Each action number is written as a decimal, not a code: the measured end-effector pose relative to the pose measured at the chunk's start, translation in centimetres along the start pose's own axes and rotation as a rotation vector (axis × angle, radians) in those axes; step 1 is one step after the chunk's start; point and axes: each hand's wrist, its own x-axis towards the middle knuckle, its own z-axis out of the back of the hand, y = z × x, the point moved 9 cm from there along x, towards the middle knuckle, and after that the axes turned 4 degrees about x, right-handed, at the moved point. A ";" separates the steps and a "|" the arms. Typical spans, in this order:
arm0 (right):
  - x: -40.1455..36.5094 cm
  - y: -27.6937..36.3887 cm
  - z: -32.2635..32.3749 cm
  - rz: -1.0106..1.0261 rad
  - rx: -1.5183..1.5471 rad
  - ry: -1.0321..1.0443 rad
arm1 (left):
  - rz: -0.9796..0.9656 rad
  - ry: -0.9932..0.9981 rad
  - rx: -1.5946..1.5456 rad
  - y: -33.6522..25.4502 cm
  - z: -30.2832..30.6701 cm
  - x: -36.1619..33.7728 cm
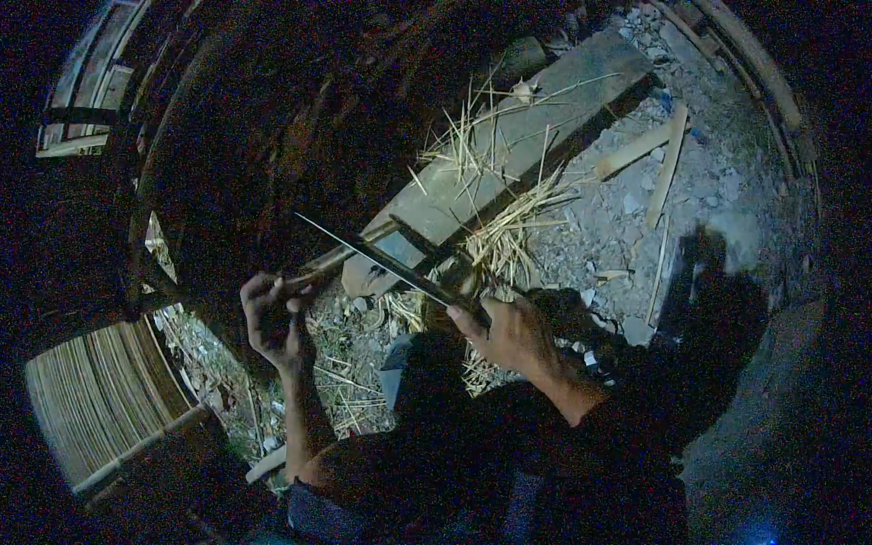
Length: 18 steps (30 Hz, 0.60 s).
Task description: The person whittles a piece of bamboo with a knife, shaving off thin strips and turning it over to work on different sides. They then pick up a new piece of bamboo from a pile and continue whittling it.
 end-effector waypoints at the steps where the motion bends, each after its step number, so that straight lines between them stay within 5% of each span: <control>1: -0.6 1.0 0.1 -0.017 -0.070 0.036 | -0.020 0.020 0.033 0.3 0.4 -0.1; 6: -0.6 -1.6 -1.1 -0.006 -0.181 -0.013 | -0.028 -0.009 0.055 -1.0 0.3 0.2; 7: 0.4 -3.8 -1.3 -0.193 -0.083 0.020 | -0.036 -0.017 0.049 -1.5 0.2 0.3; 10: 0.3 -1.7 -0.3 -0.074 -0.100 -0.077 | -0.044 -0.015 0.153 -2.3 -0.1 0.5; 18: -1.5 2.7 0.2 -0.006 -0.011 0.056 | -0.104 0.041 0.141 -2.1 0.5 -0.7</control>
